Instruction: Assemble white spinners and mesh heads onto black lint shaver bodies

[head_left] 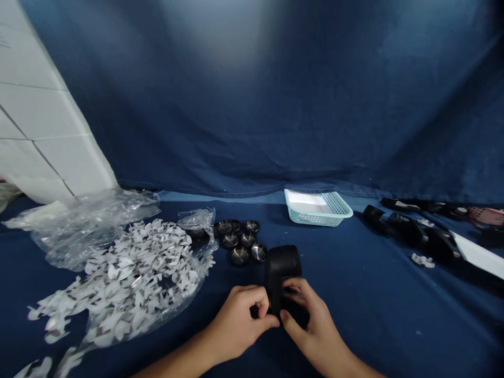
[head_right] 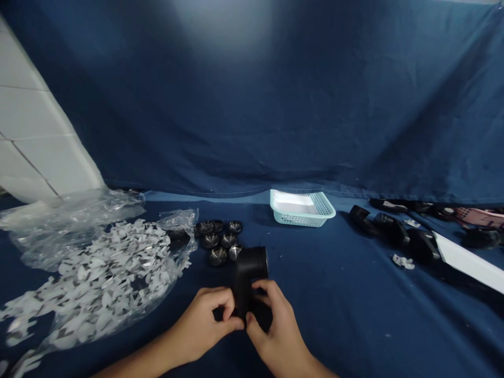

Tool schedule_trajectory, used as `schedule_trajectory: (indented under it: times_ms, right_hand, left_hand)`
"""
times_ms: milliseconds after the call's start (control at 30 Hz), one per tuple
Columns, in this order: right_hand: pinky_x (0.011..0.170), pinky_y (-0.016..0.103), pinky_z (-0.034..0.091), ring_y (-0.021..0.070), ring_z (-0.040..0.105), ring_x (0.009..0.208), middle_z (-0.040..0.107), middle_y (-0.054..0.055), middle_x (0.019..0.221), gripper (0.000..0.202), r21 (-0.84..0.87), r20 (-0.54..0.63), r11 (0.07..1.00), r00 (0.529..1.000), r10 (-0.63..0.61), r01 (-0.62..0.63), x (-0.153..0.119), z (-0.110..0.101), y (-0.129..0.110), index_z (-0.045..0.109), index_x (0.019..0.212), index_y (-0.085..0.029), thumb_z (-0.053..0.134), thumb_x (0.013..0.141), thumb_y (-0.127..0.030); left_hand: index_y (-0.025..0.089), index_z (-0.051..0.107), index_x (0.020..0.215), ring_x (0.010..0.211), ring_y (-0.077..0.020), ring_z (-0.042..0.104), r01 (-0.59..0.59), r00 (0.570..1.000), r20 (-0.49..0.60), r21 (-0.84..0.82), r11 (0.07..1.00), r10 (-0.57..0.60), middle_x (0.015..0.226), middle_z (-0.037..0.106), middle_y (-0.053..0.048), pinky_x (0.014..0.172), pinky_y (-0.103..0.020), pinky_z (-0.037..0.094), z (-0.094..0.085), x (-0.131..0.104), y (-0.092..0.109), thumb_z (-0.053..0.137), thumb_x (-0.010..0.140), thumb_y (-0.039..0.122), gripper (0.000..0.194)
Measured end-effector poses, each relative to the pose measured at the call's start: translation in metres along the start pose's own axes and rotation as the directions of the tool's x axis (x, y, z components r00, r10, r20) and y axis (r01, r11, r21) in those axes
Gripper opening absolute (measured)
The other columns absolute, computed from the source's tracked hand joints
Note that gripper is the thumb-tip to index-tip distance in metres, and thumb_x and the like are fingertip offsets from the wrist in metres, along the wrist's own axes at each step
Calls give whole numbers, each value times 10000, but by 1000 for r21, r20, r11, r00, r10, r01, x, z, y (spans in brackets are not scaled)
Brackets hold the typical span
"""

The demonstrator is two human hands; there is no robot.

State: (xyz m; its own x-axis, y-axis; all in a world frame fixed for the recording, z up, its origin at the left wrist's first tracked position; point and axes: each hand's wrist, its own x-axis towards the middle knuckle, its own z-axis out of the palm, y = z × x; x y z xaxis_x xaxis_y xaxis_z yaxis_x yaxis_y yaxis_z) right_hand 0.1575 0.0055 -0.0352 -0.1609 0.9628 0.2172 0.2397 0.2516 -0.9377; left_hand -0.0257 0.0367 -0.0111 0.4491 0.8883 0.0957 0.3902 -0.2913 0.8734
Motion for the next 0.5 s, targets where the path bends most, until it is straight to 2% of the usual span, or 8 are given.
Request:
schedule_trajectory:
  times_ms: [100, 333, 500]
  right_hand:
    - [969, 376, 496, 192, 616, 1051, 576, 16, 1081, 322, 28, -15, 999, 1000, -17, 17, 1, 1, 2, 469, 1091, -258, 568, 829, -99]
    - [876, 342, 521, 185, 639, 971, 593, 7, 1014, 212, 16, -55, 1000, 998, 14, -13, 0, 2, 4, 505, 1051, -251, 577, 872, -164]
    - [858, 330, 516, 182, 642, 945, 598, 4, 981, 193, -3, -76, 1000, 997, 6, -6, 1, 1, 4, 529, 1032, -243, 595, 862, -177]
  left_hand:
    - [165, 435, 557, 624, -107, 487, -3, 1000, -8, -8, 1000, 3, 597, 515, 65, 612, -223, 316, 0, 2, 0, 756, 684, 120, 348]
    - [179, 397, 573, 577, -93, 427, -15, 1000, 0, -80, 997, 15, 597, 477, 66, 558, -204, 327, -1, 5, -4, 720, 725, 156, 357]
    - [178, 405, 574, 594, -101, 441, -32, 999, -8, -79, 996, 31, 607, 492, 58, 575, -213, 329, -2, 5, -5, 721, 726, 167, 351]
